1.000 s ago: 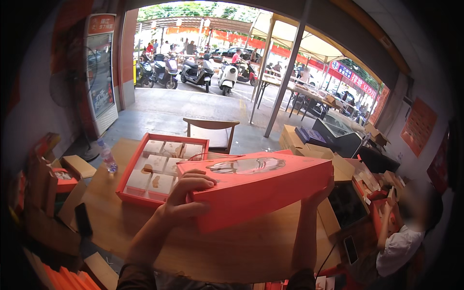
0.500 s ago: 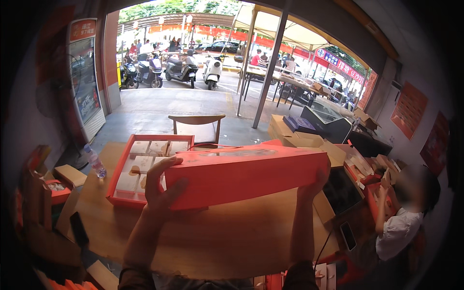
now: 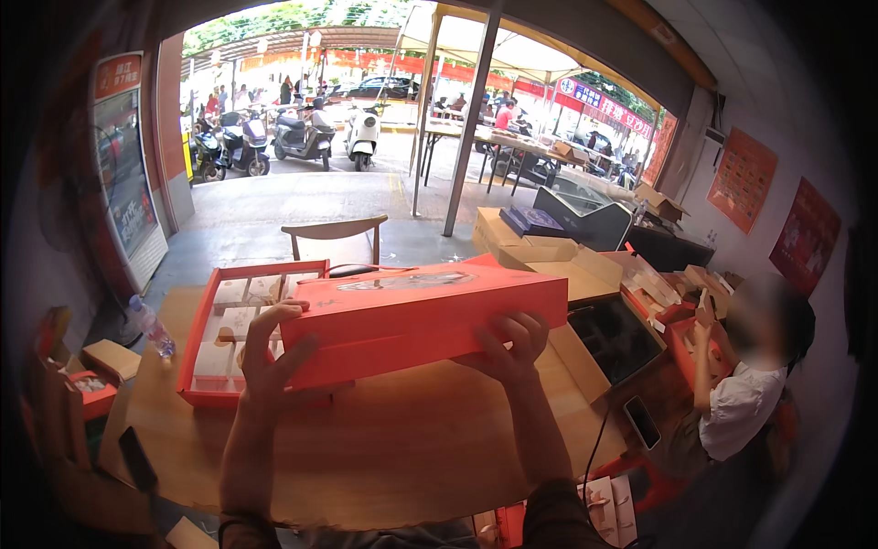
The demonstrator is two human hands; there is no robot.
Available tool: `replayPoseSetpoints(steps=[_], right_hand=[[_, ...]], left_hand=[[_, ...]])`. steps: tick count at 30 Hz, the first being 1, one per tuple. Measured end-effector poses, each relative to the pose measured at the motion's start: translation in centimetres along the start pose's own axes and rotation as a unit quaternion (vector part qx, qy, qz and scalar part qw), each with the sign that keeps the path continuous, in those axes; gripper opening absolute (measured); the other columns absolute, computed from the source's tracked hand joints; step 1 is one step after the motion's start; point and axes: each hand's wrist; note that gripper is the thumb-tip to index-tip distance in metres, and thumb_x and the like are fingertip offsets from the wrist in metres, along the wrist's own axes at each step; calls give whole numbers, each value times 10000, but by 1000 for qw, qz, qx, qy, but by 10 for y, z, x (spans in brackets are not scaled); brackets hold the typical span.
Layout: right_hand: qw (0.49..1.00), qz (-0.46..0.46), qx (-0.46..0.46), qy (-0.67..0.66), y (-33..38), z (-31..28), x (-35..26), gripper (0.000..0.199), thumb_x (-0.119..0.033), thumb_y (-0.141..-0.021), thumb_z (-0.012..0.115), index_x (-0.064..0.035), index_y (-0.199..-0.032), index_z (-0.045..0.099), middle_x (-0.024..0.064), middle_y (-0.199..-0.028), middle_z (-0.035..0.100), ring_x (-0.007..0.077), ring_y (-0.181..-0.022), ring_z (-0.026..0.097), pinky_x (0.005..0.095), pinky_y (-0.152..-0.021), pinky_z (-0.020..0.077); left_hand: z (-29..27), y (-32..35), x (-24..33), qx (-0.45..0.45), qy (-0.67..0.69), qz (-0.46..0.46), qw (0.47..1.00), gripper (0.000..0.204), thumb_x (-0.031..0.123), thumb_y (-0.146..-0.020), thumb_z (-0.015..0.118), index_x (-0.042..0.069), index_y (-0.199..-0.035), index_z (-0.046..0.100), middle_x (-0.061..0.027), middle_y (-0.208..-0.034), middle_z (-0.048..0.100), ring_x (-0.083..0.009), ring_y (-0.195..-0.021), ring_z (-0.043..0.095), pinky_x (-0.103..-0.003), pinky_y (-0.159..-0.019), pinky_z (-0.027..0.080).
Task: The person assembles a red gift box by folding its flaps and inserting a white tray containing individually wrapped items. They then place the lid on top and adjust the box components on the table.
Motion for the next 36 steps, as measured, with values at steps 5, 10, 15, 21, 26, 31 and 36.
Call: replayPoseSetpoints(steps=[5,10,15,21,26,31,36], right_hand=[[1000,6,1,-4,-6,0,-6,310,-326,-825,906,-204,-1048,728,-22,-1030,648,201,-925,624,380,-720,481],[999,-1,-21,-31,-4,2,-4,243,-157,-854,843,-196,-1068,735,-26,-937,640,179,-770,628,344,-636,442],[997,-19,-60,-38,0,4,-2,178,-178,-863,847,-176,-1020,765,-29,-896,649,172,-740,641,342,-641,455],[992,-28,-100,-75,7,11,-11,220,-121,-821,827,-173,-1024,760,-39,-854,620,143,-717,624,304,-596,444],[984,-34,-134,-110,-2,11,-33,244,-94,-799,804,-153,-1031,755,-40,-806,575,133,-697,610,298,-589,454],[979,-54,-140,-136,-7,10,-43,228,-73,-798,782,-127,-1016,747,-29,-781,543,126,-681,596,299,-578,452],[971,-41,-169,-163,-4,11,-48,215,-80,-787,785,-109,-994,736,-23,-768,534,124,-678,592,287,-564,460]], left_hand=[[0,4,-3,-16,7,-7,1000,576,194,-754,992,130,-1269,742,-192,-1371,596,-397,-1233,677,-538,-1024,593],[4,5,-2,-2,-32,-5,999,338,67,-864,882,107,-1180,767,-187,-1267,667,-382,-1155,720,-539,-1025,590],[-11,-14,9,-66,-179,49,980,265,94,-855,879,95,-1092,761,-188,-1168,719,-362,-1079,750,-542,-982,596],[-6,-16,22,-6,-104,-117,988,394,269,-786,919,105,-1097,740,-121,-1122,704,-331,-1012,733,-473,-921,589],[-17,-30,55,-175,-256,-184,933,371,209,-786,887,74,-1091,725,-97,-1051,676,-325,-961,681,-459,-858,555],[-16,-24,43,-186,-313,-124,923,298,241,-817,862,88,-1035,729,-50,-966,615,-258,-889,644,-432,-710,491],[-10,-16,34,-180,-341,-117,915,263,241,-814,859,87,-972,717,-42,-899,582,-254,-845,616,-432,-682,467]])
Point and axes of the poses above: each hand's wrist, its own y-axis away from the middle knuckle, its own z-axis out of the palm, x = y × z
